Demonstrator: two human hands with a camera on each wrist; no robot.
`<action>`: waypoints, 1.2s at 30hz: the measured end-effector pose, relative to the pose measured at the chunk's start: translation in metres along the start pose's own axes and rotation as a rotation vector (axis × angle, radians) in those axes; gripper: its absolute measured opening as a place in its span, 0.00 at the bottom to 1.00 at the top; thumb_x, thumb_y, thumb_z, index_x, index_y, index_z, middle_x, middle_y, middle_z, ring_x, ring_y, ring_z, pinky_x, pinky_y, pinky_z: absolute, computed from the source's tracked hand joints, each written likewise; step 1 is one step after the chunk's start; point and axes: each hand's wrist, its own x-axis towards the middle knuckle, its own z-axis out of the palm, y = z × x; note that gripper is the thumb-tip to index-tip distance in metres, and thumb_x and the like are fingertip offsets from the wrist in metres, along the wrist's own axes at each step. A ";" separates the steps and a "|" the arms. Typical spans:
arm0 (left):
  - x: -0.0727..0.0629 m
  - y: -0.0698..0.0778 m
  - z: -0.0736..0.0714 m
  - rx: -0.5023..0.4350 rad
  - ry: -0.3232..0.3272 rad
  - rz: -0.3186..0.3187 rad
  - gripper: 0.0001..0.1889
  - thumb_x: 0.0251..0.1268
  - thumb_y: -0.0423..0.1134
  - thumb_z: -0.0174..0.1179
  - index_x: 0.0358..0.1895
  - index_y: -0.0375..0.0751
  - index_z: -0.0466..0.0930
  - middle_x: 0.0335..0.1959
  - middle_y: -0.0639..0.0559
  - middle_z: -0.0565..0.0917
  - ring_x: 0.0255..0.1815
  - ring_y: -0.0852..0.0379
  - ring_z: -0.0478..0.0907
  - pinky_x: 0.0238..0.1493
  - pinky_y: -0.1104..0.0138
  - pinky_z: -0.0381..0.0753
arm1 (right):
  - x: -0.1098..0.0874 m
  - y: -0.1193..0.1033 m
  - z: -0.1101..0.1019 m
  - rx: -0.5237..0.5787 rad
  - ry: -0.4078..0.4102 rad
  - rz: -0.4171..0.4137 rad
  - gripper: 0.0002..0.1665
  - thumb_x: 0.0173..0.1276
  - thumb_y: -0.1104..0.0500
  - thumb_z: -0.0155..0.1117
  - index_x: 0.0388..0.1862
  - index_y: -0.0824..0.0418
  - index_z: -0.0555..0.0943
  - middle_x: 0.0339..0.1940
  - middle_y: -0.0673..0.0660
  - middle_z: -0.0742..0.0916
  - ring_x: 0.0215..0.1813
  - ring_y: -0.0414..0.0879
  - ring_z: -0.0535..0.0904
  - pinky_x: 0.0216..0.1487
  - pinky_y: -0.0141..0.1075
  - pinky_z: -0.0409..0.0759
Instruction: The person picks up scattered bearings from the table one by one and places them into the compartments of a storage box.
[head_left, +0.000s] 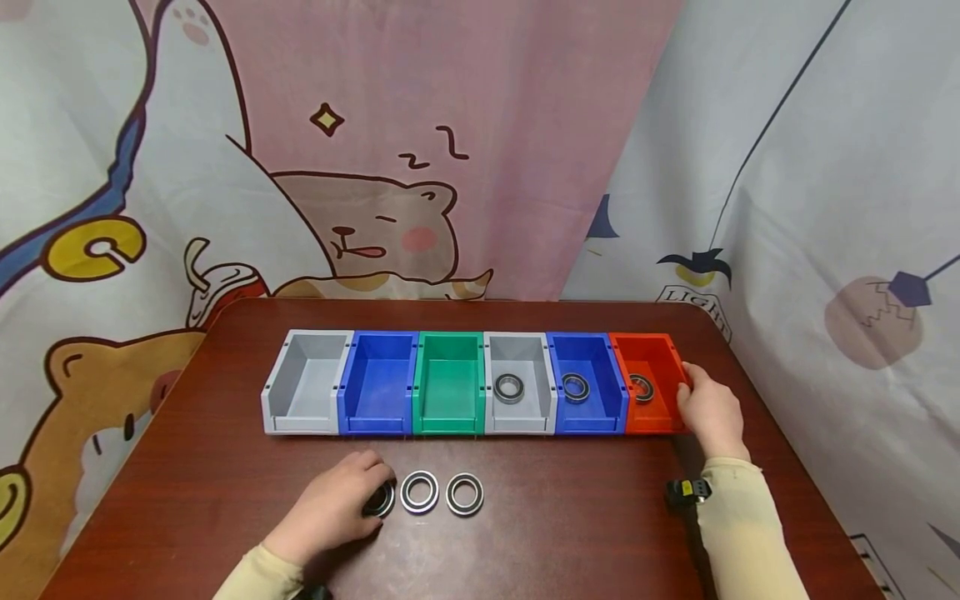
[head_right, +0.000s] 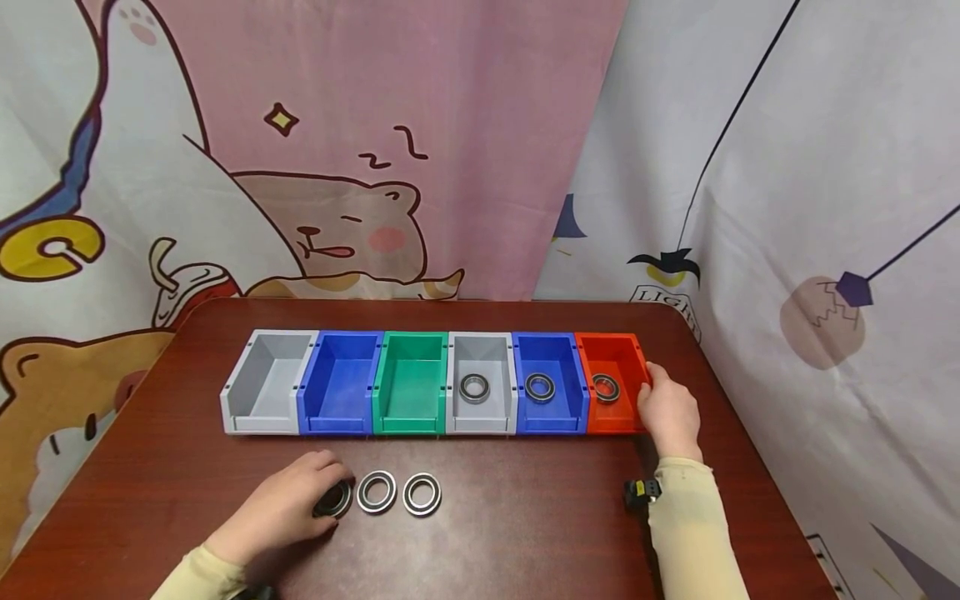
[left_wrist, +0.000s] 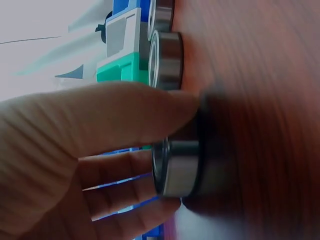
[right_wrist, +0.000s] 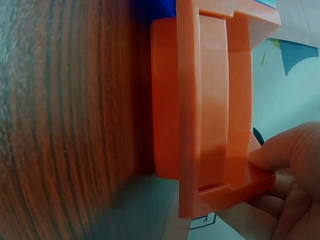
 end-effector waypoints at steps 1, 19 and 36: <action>0.000 0.001 0.000 0.001 0.001 -0.001 0.22 0.32 0.40 0.78 0.38 0.44 0.82 0.35 0.57 0.75 0.37 0.54 0.75 0.37 0.60 0.78 | 0.000 0.000 0.000 -0.001 -0.001 0.000 0.31 0.75 0.60 0.51 0.72 0.73 0.62 0.56 0.79 0.77 0.37 0.64 0.75 0.43 0.59 0.76; 0.005 0.004 0.001 0.010 0.013 -0.067 0.20 0.30 0.39 0.75 0.33 0.43 0.81 0.32 0.55 0.76 0.34 0.53 0.75 0.36 0.58 0.78 | -0.001 0.000 0.000 0.001 0.002 0.012 0.30 0.75 0.60 0.50 0.72 0.72 0.63 0.56 0.79 0.77 0.38 0.65 0.75 0.43 0.59 0.76; 0.041 0.008 -0.032 -0.043 0.140 -0.202 0.20 0.35 0.36 0.75 0.39 0.37 0.84 0.35 0.49 0.82 0.38 0.50 0.79 0.39 0.58 0.79 | -0.001 -0.001 0.002 -0.026 0.024 -0.016 0.30 0.75 0.61 0.50 0.71 0.73 0.64 0.55 0.80 0.77 0.40 0.66 0.76 0.46 0.61 0.75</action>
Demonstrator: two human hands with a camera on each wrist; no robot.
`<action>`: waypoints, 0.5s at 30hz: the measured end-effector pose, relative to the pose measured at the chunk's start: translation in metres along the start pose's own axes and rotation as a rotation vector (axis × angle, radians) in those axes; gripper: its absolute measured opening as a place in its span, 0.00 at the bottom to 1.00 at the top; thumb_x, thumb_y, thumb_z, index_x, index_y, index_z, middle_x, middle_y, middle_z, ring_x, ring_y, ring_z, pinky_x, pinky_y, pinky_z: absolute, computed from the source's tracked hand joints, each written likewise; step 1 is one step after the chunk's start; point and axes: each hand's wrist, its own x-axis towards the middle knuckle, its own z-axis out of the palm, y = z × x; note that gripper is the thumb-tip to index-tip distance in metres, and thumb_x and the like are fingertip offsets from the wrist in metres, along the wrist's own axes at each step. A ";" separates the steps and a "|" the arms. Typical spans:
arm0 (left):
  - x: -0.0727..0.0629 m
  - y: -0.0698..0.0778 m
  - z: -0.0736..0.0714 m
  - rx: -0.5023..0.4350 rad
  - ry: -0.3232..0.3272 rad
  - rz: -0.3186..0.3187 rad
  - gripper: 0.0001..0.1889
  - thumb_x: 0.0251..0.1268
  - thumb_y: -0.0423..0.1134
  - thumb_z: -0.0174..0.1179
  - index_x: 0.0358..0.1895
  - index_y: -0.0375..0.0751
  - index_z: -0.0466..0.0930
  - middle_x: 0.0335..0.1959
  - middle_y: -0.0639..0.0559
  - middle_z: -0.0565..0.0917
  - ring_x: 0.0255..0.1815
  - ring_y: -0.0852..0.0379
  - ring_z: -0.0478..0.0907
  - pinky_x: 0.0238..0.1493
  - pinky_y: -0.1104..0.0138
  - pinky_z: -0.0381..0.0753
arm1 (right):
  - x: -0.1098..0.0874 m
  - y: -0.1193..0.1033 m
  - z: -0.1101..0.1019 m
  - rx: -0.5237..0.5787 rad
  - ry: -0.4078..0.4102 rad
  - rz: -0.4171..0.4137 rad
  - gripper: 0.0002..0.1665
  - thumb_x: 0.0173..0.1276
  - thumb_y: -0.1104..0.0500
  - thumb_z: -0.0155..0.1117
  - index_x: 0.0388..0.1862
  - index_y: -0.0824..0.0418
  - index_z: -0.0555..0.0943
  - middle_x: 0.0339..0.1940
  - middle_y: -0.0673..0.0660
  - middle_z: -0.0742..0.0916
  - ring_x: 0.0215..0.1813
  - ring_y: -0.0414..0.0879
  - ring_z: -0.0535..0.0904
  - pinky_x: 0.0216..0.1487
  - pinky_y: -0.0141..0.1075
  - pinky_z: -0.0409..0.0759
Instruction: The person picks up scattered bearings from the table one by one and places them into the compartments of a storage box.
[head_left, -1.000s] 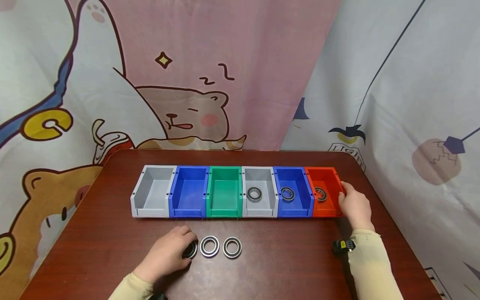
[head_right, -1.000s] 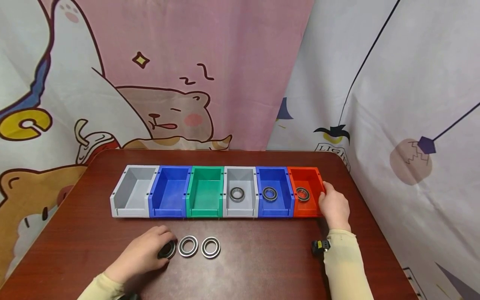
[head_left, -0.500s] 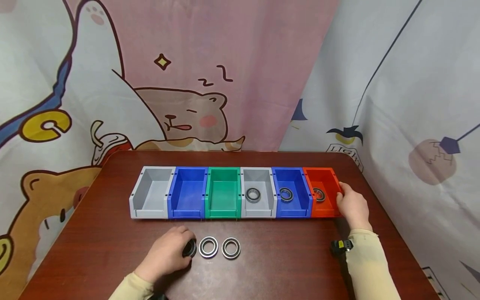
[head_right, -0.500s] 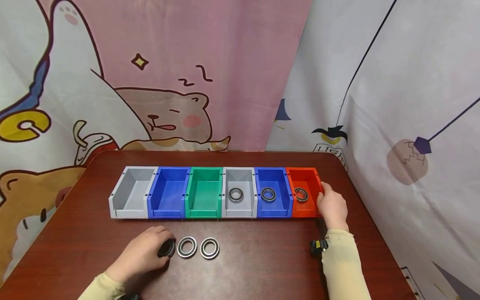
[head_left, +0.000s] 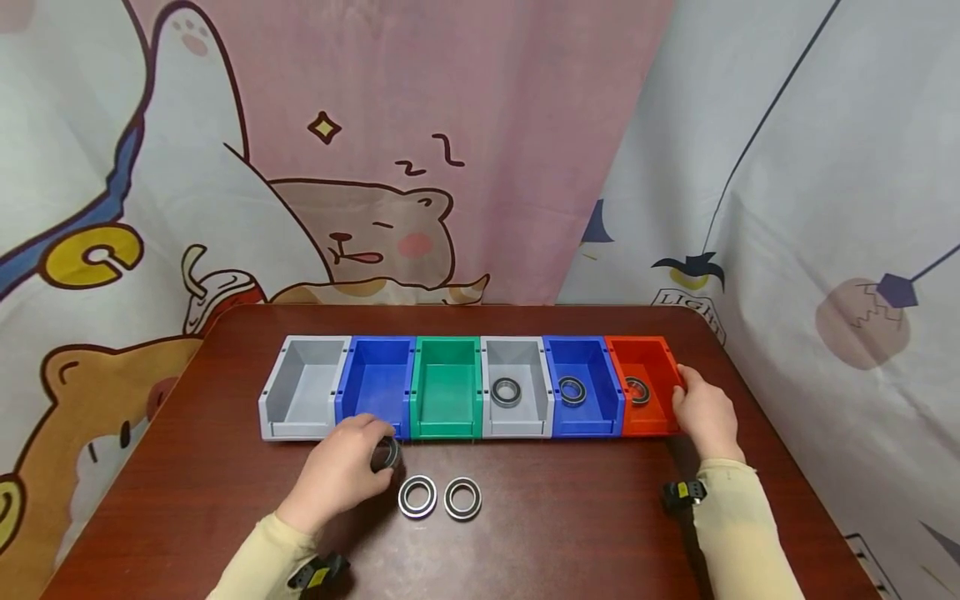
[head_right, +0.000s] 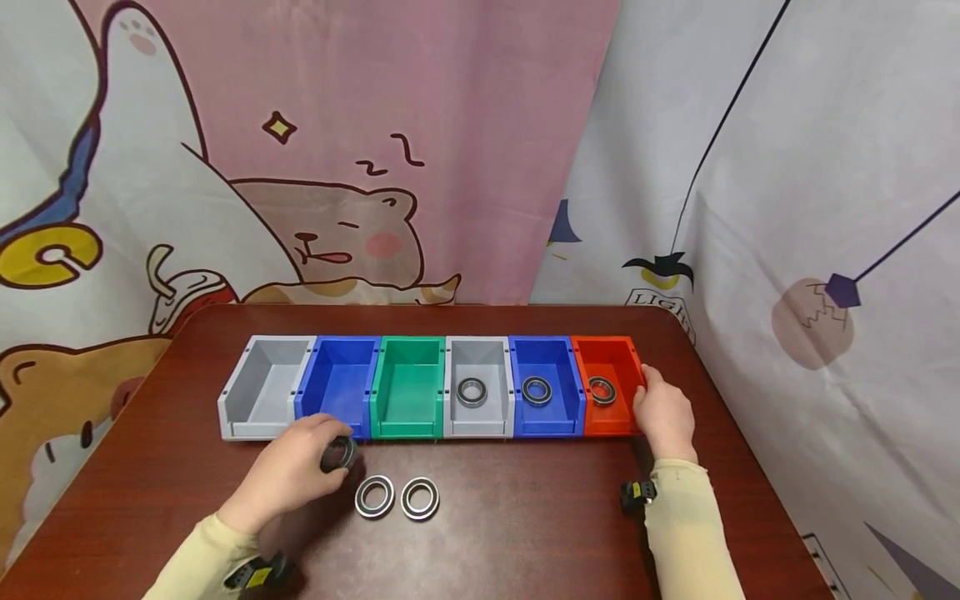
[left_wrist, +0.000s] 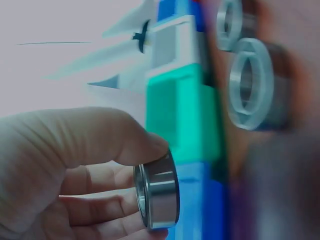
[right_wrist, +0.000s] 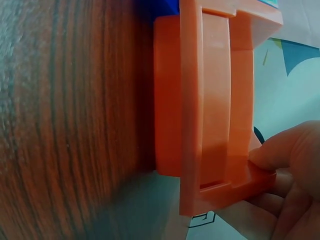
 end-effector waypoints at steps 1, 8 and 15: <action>0.004 0.003 -0.002 -0.005 0.006 0.002 0.21 0.36 0.36 0.75 0.40 0.37 0.84 0.36 0.48 0.82 0.39 0.50 0.79 0.40 0.57 0.79 | 0.000 0.000 0.000 -0.001 -0.002 0.001 0.30 0.74 0.61 0.51 0.71 0.73 0.64 0.55 0.80 0.77 0.40 0.66 0.76 0.46 0.61 0.75; 0.032 0.020 -0.008 -0.054 0.036 0.017 0.22 0.40 0.37 0.76 0.44 0.35 0.85 0.40 0.46 0.83 0.43 0.48 0.79 0.42 0.57 0.80 | -0.001 0.001 0.001 -0.006 -0.007 0.011 0.30 0.74 0.61 0.51 0.71 0.72 0.63 0.56 0.80 0.77 0.41 0.67 0.77 0.47 0.62 0.75; 0.055 0.029 -0.006 -0.074 0.055 0.037 0.21 0.41 0.37 0.75 0.43 0.35 0.84 0.39 0.47 0.83 0.41 0.48 0.79 0.40 0.58 0.79 | -0.001 -0.001 -0.001 0.007 -0.012 0.016 0.30 0.75 0.60 0.51 0.72 0.72 0.63 0.57 0.79 0.77 0.40 0.65 0.75 0.47 0.60 0.75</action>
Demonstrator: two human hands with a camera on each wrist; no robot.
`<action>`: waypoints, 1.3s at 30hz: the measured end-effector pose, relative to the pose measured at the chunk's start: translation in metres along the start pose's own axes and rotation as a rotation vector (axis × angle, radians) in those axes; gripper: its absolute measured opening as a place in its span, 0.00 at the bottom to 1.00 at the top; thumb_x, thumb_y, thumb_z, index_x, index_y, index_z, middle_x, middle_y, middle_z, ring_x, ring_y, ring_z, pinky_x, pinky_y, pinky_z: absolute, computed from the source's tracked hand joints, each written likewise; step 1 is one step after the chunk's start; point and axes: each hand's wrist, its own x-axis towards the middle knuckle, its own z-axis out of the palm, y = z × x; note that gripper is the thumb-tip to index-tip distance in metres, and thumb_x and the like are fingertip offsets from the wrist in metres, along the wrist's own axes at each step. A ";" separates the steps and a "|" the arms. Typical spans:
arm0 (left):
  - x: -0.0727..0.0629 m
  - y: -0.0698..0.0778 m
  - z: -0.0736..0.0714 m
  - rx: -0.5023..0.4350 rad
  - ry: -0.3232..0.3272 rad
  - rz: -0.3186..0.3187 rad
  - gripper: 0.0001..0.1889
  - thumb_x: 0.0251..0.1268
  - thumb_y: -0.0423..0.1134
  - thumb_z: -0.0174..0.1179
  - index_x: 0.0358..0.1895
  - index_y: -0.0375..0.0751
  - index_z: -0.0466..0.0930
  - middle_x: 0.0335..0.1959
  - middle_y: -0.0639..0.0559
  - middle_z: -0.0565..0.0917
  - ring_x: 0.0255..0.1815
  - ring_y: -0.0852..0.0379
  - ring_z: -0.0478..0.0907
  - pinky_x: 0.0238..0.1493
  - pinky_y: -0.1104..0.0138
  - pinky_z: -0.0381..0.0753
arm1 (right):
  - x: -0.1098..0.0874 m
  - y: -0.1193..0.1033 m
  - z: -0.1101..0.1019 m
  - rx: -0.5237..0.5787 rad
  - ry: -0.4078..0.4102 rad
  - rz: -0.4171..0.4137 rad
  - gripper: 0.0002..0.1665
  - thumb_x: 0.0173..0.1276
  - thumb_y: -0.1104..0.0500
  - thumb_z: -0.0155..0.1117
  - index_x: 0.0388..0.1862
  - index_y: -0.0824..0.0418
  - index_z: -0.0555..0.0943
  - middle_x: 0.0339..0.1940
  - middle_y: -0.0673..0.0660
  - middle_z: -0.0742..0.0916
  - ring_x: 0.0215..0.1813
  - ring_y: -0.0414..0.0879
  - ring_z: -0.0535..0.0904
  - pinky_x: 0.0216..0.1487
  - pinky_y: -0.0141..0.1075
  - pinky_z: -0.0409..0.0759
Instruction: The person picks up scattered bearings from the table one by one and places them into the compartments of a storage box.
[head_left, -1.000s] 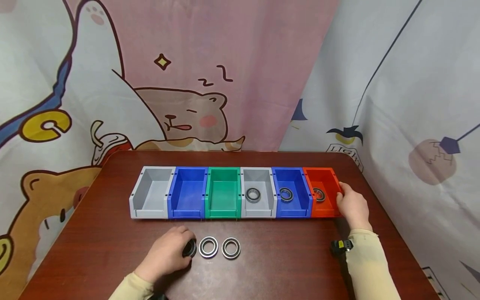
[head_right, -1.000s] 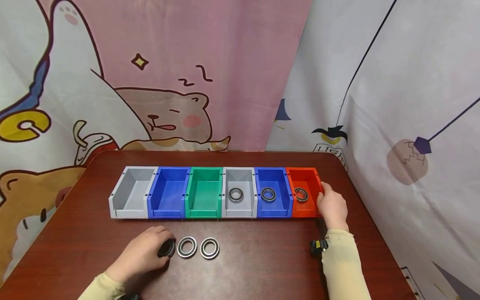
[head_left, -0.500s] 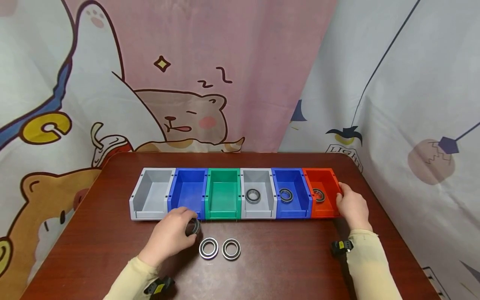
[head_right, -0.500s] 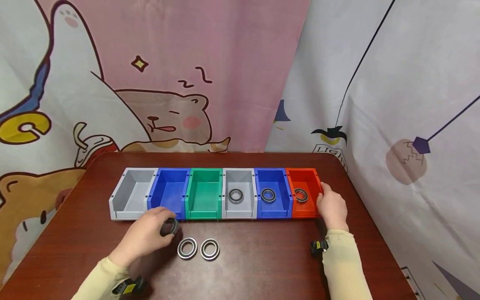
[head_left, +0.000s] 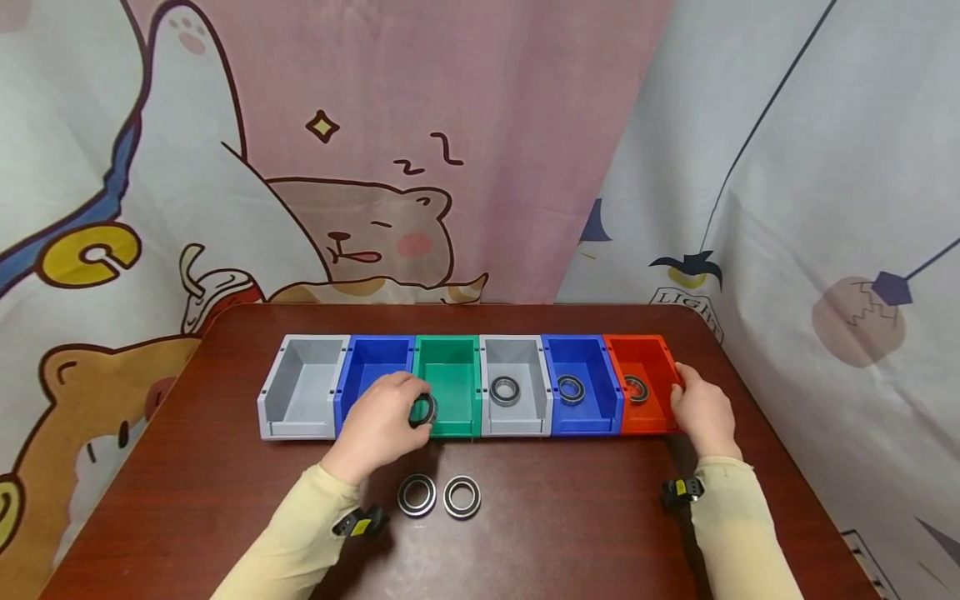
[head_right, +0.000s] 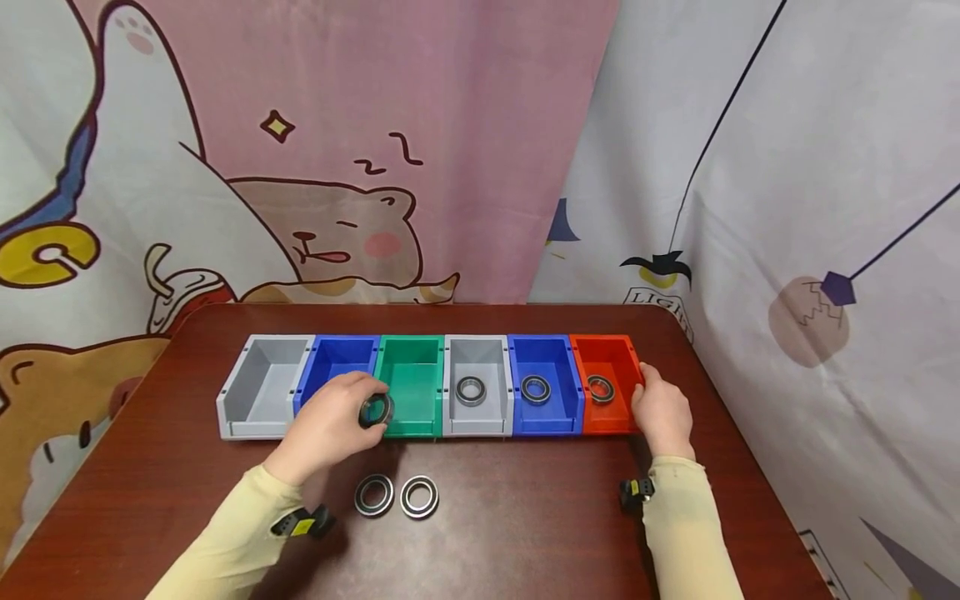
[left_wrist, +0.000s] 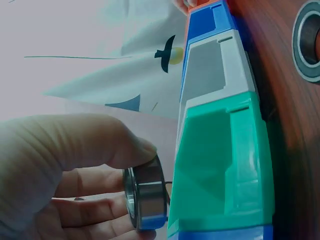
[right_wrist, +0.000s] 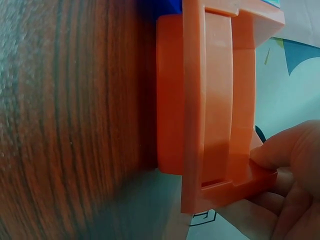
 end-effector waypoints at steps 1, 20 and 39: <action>0.003 0.001 0.001 0.003 0.005 0.010 0.21 0.41 0.37 0.75 0.43 0.35 0.85 0.39 0.47 0.83 0.41 0.48 0.79 0.40 0.58 0.79 | 0.000 0.000 0.000 0.000 0.001 0.001 0.30 0.75 0.60 0.51 0.72 0.71 0.63 0.57 0.79 0.77 0.40 0.65 0.75 0.47 0.60 0.75; 0.055 -0.003 0.038 0.193 -0.127 0.122 0.13 0.46 0.35 0.70 0.38 0.40 0.84 0.37 0.47 0.81 0.40 0.49 0.77 0.36 0.59 0.80 | -0.001 0.001 0.001 -0.016 0.016 -0.015 0.30 0.74 0.61 0.52 0.71 0.72 0.64 0.55 0.80 0.78 0.40 0.68 0.77 0.44 0.62 0.76; 0.075 -0.011 0.073 0.334 -0.262 0.130 0.06 0.50 0.30 0.69 0.31 0.42 0.83 0.31 0.45 0.79 0.35 0.46 0.77 0.30 0.54 0.82 | 0.000 0.002 0.005 -0.039 0.072 -0.045 0.28 0.73 0.62 0.52 0.69 0.72 0.67 0.50 0.79 0.80 0.38 0.70 0.79 0.41 0.62 0.76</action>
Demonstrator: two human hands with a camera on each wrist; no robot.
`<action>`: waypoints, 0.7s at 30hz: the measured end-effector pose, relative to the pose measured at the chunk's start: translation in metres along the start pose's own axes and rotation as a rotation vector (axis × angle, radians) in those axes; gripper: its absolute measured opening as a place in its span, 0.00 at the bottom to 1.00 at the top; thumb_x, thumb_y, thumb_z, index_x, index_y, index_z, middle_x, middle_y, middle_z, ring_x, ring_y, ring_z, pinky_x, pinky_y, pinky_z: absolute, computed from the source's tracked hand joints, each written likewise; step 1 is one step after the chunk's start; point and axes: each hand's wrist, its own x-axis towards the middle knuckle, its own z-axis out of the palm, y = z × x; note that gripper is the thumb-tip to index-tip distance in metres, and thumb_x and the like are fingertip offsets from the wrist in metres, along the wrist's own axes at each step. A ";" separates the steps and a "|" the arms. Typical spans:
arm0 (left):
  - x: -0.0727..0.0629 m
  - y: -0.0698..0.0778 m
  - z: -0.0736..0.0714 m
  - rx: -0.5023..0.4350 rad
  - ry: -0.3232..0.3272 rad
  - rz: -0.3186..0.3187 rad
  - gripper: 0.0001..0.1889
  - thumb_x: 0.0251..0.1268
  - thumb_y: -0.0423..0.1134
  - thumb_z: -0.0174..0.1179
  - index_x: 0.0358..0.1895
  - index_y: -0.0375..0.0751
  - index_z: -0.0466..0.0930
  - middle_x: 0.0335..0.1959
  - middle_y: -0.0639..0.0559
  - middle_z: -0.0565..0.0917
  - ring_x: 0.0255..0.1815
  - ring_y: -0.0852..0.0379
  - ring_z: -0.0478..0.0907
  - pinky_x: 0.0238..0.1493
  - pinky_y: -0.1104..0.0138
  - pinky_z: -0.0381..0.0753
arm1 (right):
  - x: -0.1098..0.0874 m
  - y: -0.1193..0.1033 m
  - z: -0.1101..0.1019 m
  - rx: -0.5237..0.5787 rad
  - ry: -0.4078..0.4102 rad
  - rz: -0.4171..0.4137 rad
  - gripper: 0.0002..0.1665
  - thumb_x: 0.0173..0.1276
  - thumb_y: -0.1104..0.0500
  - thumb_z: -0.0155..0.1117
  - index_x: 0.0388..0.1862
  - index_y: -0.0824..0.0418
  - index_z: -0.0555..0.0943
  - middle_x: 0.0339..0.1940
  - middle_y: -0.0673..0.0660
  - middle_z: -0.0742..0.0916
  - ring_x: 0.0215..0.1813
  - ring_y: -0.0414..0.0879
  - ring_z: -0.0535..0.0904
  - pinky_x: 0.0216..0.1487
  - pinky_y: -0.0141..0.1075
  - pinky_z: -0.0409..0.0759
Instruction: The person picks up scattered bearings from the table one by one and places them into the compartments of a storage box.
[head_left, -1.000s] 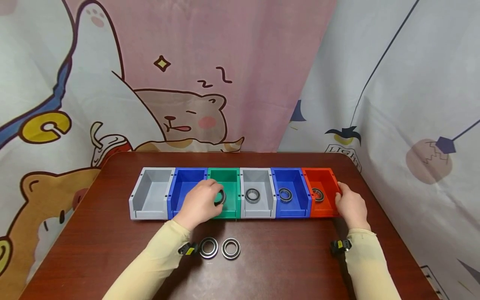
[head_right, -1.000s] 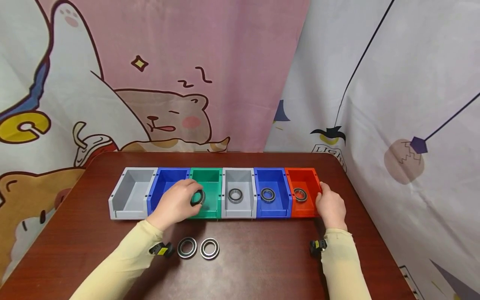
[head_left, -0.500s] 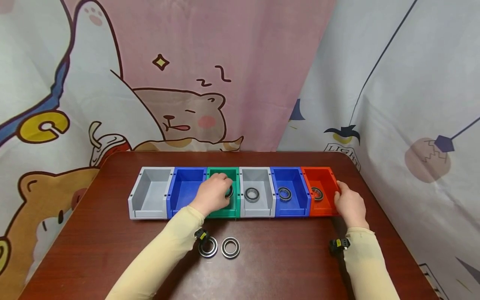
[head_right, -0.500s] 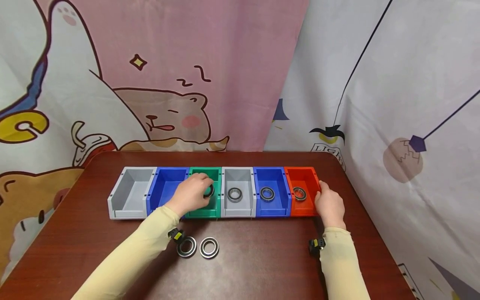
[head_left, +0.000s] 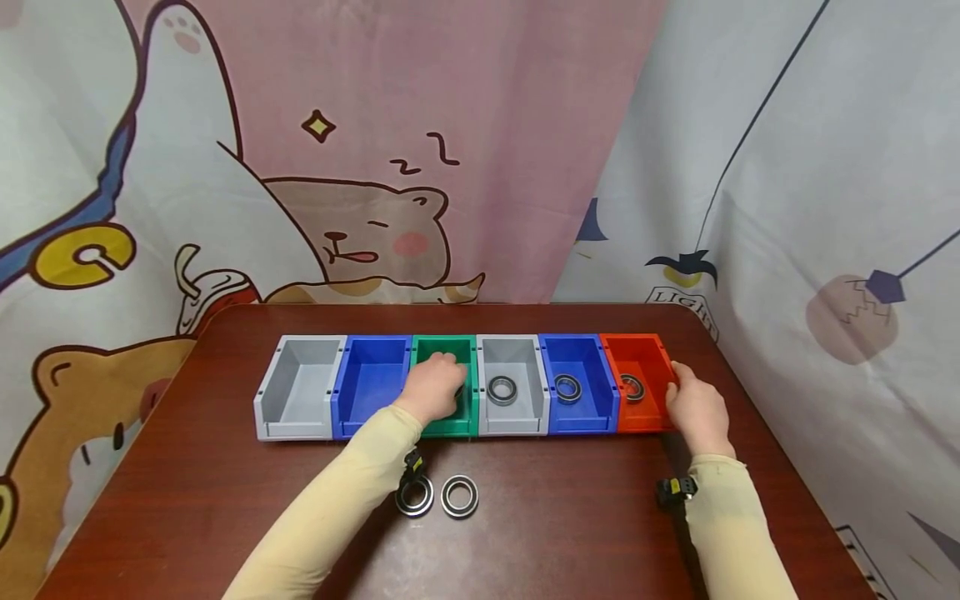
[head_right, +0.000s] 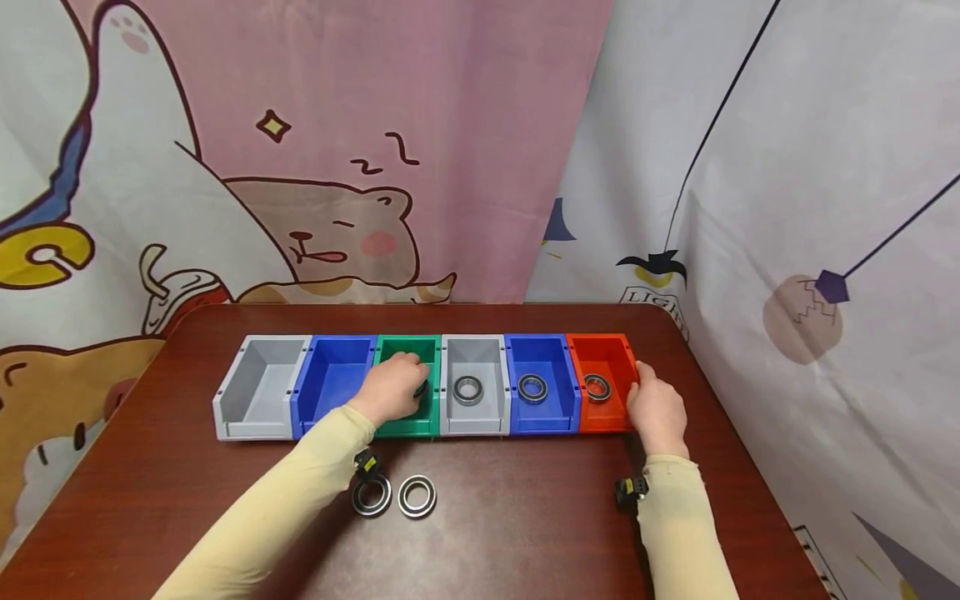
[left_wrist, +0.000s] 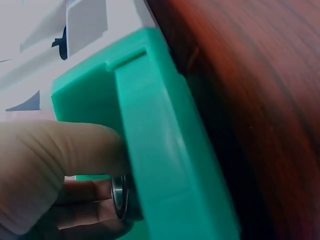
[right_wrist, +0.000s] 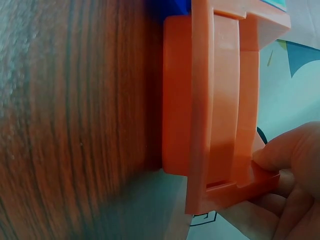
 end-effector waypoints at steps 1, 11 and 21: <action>0.000 0.000 0.001 0.002 -0.009 -0.005 0.06 0.50 0.29 0.69 0.30 0.42 0.82 0.30 0.45 0.79 0.35 0.46 0.78 0.31 0.54 0.82 | 0.000 0.000 0.000 0.000 -0.005 0.004 0.28 0.73 0.62 0.52 0.69 0.71 0.67 0.50 0.79 0.80 0.38 0.70 0.79 0.41 0.62 0.76; 0.000 -0.001 0.011 0.024 -0.064 -0.023 0.06 0.52 0.29 0.68 0.29 0.45 0.83 0.31 0.45 0.80 0.36 0.46 0.79 0.33 0.53 0.82 | 0.001 0.000 0.001 0.001 -0.018 0.007 0.28 0.73 0.62 0.52 0.69 0.72 0.66 0.51 0.80 0.79 0.39 0.71 0.79 0.41 0.62 0.76; 0.000 0.000 0.017 0.076 -0.061 -0.008 0.06 0.54 0.29 0.67 0.32 0.45 0.84 0.32 0.45 0.79 0.37 0.47 0.78 0.31 0.55 0.82 | 0.002 0.001 0.001 0.002 -0.016 0.017 0.28 0.74 0.61 0.51 0.70 0.72 0.65 0.52 0.79 0.80 0.39 0.69 0.79 0.43 0.62 0.76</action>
